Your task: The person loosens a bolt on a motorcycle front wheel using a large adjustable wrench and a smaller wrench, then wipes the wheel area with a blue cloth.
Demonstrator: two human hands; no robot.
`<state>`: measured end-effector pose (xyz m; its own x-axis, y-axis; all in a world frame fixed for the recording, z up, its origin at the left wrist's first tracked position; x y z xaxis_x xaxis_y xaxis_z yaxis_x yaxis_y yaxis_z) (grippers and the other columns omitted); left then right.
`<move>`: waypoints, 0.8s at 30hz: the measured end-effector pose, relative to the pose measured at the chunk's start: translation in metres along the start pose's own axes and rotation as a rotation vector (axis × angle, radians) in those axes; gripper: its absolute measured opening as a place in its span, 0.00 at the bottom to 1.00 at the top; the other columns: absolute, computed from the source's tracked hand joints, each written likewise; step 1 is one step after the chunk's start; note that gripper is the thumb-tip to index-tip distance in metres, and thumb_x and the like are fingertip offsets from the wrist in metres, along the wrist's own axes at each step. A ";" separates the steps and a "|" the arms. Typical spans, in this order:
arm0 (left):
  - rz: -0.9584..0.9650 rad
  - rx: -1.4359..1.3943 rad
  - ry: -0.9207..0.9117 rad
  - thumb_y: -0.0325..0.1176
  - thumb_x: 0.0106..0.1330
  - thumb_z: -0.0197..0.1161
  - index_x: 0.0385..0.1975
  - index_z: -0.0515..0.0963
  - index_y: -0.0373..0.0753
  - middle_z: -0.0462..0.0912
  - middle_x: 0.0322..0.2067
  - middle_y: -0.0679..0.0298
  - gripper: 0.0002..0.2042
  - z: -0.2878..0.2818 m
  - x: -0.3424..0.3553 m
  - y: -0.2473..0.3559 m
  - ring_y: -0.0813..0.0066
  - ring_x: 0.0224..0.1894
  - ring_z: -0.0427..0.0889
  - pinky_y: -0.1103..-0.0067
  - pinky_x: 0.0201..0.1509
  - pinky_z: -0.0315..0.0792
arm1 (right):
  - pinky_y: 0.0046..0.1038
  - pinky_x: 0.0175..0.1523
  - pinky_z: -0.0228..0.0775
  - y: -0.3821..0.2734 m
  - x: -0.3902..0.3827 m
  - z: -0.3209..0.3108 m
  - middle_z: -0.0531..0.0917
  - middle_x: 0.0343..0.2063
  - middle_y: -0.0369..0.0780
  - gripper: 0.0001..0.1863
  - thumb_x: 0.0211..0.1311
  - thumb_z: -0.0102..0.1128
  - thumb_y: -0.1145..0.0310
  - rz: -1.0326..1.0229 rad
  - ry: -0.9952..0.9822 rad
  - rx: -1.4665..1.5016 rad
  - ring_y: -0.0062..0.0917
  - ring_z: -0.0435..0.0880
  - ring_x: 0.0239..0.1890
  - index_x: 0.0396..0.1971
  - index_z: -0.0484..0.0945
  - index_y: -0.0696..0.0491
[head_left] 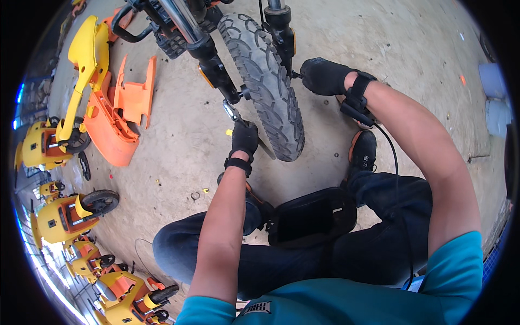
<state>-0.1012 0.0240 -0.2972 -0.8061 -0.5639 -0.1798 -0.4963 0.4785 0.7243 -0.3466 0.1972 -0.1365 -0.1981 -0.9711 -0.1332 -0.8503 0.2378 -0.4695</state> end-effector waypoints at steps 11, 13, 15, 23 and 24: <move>-0.271 -0.025 -0.019 0.36 0.58 0.55 0.38 0.69 0.34 0.79 0.31 0.47 0.13 -0.016 -0.017 0.039 0.49 0.37 0.78 0.64 0.39 0.70 | 0.37 0.37 0.71 0.002 0.009 -0.010 0.79 0.23 0.52 0.10 0.44 0.56 0.69 -0.072 -0.103 -0.133 0.44 0.80 0.30 0.20 0.79 0.61; -0.205 -0.066 0.003 0.36 0.57 0.55 0.39 0.68 0.34 0.79 0.31 0.47 0.14 -0.015 -0.024 0.044 0.49 0.37 0.78 0.64 0.40 0.70 | 0.37 0.37 0.71 0.006 0.009 -0.010 0.79 0.23 0.52 0.10 0.45 0.53 0.69 0.016 -0.095 -0.054 0.44 0.79 0.30 0.20 0.78 0.61; -0.244 -0.078 -0.058 0.35 0.58 0.56 0.39 0.68 0.35 0.80 0.30 0.49 0.13 -0.017 -0.036 0.040 0.49 0.36 0.78 0.65 0.39 0.70 | 0.37 0.37 0.71 0.002 0.008 -0.011 0.79 0.23 0.53 0.10 0.46 0.52 0.69 0.046 -0.129 -0.039 0.43 0.79 0.30 0.20 0.77 0.62; -0.466 -0.334 -0.289 0.34 0.64 0.51 0.37 0.68 0.35 0.78 0.25 0.58 0.09 -0.061 -0.062 0.081 0.68 0.27 0.81 0.74 0.28 0.76 | 0.34 0.36 0.73 0.006 0.013 0.001 0.81 0.25 0.47 0.07 0.41 0.58 0.71 -0.166 -0.176 -0.398 0.40 0.81 0.30 0.20 0.81 0.58; -0.549 -0.368 -0.363 0.34 0.64 0.51 0.38 0.68 0.35 0.79 0.25 0.58 0.10 -0.075 -0.063 0.093 0.67 0.27 0.81 0.74 0.28 0.77 | 0.33 0.36 0.74 0.003 0.015 0.003 0.81 0.25 0.46 0.07 0.40 0.58 0.71 -0.206 -0.190 -0.457 0.39 0.81 0.30 0.20 0.81 0.57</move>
<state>-0.0725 0.0530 -0.1688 -0.5608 -0.3692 -0.7411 -0.7692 -0.0988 0.6313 -0.3509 0.1837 -0.1426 0.0513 -0.9659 -0.2539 -0.9963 -0.0318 -0.0804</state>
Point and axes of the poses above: each hand's wrist, its own x-axis towards the middle knuckle, its own z-axis out of the palm, y = z × x, the point moved 4 cm from there along x, towards the middle knuckle
